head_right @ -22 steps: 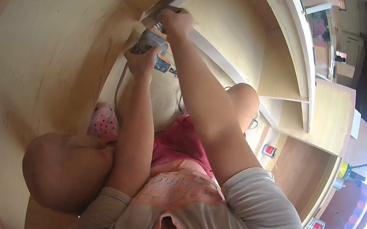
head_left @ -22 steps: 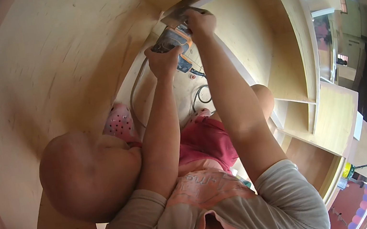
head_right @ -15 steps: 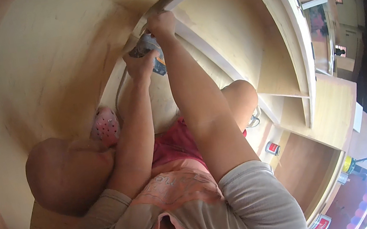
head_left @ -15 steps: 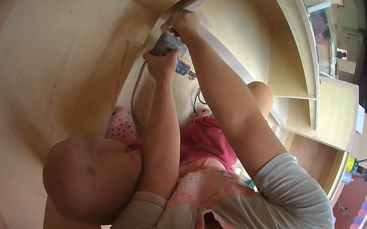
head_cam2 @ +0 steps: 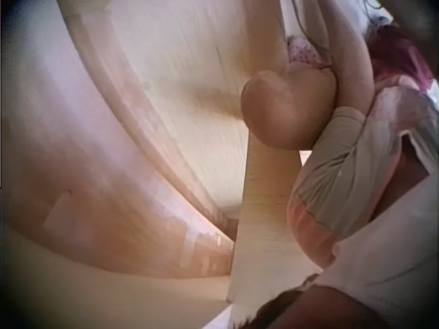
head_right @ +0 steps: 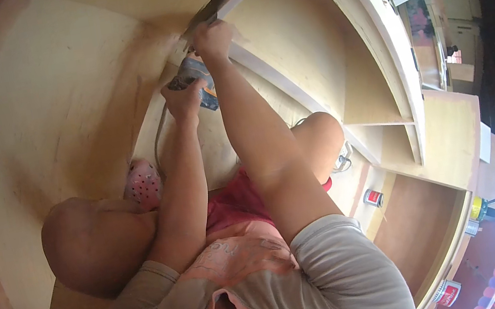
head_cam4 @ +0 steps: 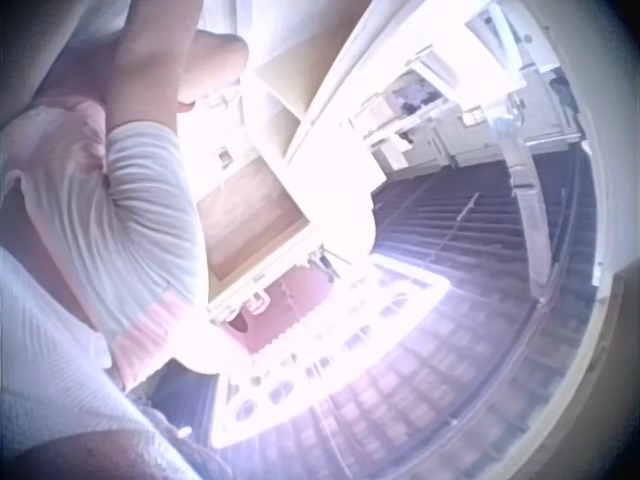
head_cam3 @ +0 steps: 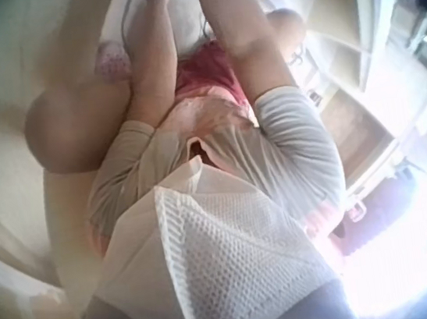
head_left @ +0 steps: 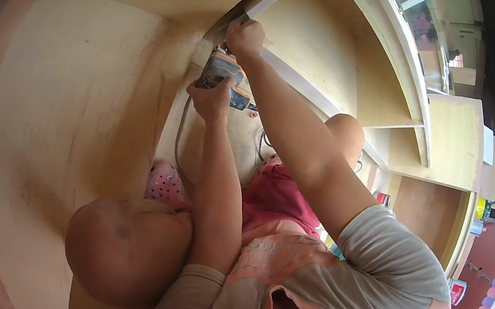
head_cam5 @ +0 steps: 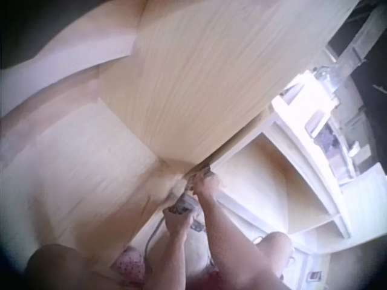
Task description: The person uses an electric sander and a sanding block to smooth the inner surfaces of a wooden shelving unit, alternating between the tools and wiping the dust away by hand.
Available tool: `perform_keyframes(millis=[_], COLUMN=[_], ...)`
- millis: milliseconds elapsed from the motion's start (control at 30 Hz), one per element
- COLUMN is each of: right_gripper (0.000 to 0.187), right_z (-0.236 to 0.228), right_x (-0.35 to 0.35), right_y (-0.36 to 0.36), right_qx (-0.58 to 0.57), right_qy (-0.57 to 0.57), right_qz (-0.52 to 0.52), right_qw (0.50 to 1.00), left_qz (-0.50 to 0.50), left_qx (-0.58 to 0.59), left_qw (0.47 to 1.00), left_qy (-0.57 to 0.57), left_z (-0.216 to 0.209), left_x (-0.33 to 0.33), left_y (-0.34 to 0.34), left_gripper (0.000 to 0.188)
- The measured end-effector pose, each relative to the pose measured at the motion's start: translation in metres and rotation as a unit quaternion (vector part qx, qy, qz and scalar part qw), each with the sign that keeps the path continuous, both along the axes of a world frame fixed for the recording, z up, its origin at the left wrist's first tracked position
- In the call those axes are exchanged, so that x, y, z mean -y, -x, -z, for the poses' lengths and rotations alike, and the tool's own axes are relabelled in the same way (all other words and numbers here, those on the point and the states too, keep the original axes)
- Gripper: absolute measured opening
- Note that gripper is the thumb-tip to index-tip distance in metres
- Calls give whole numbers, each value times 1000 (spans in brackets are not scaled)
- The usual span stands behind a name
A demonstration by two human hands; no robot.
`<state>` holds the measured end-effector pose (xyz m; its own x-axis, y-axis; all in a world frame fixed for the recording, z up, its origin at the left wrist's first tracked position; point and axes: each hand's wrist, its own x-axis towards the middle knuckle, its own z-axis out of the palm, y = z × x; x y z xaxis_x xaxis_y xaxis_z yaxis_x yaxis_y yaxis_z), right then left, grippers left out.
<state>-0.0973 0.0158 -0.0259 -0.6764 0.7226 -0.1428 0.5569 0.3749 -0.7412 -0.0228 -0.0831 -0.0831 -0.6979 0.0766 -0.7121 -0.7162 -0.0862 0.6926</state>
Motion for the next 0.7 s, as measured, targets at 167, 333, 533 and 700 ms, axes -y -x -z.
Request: perform_keyframes(millis=[167, 333, 533, 700], right_gripper=[33, 31, 29, 28], right_z=[-19, -69, -82, -122], right_x=[-17, -24, -3, -18], right_y=[6, 3, 3, 5], right_qx=[-171, -168, -134, -135], right_qy=[-280, -187, -229, -442], right_qz=[-70, -18, 27, -13], right_qw=[942, 968, 964, 887], left_qz=[-12, 4, 19, 13], left_qx=[-17, -5, -9, -28], left_qw=[999, 1000, 1000, 999], left_qy=[44, 19, 1, -10], left_z=[-5, -17, -24, -16], left_x=[-2, -3, -5, -7], left_y=[-5, -3, -6, -7], left_gripper=[81, 79, 77, 76])
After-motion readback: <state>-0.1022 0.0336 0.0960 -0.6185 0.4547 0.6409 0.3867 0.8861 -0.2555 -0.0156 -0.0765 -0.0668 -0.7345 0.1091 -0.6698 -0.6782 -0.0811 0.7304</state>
